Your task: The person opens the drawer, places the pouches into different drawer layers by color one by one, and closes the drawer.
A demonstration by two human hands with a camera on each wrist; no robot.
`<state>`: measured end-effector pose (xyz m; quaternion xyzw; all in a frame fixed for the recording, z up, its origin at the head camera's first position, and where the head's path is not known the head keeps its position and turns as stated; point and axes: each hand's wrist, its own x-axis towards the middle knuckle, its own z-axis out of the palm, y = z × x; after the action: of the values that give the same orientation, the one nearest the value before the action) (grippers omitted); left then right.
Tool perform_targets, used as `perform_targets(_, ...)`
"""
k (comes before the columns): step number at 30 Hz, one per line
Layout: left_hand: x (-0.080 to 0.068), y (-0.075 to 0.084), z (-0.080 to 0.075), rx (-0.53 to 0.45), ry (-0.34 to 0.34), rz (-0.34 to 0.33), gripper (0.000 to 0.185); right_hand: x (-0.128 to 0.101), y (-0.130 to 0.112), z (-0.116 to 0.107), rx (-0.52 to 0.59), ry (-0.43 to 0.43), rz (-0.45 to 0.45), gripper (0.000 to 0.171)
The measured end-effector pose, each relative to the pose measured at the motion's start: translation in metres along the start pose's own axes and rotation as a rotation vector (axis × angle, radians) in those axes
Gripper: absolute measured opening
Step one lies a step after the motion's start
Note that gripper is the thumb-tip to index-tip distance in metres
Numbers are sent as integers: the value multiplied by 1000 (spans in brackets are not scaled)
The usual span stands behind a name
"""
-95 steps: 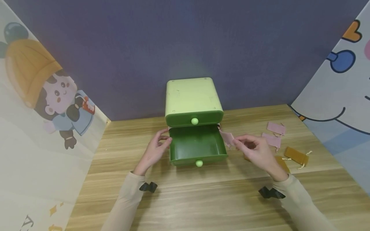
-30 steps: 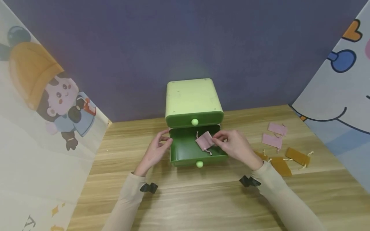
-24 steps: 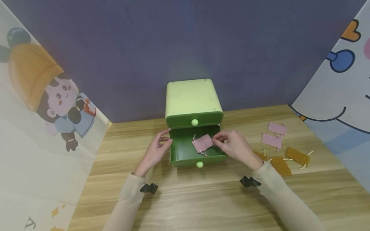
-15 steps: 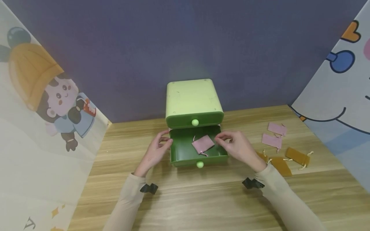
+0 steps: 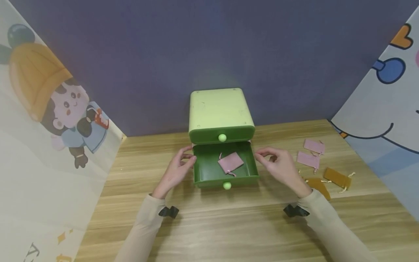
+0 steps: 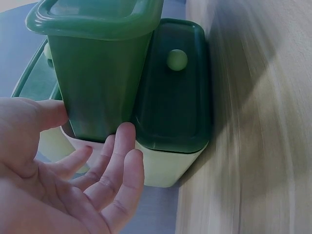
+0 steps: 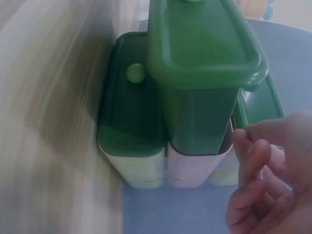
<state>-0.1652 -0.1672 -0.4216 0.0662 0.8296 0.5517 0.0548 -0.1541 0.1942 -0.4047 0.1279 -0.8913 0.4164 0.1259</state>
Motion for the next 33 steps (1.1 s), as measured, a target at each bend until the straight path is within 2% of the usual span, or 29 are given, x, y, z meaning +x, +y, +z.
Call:
perform_targets(17,-1,0,0,3,4,6,58,-7,20,-12,37,33,36,11)
perform_targets(26,-1,-1,-1,-3,-1,5,58,-10,30,-15,11,49,42,10)
perform_targets(33,0,-2,0,-11,-4,6,60,-12,40,-16,-40,23,68,11)
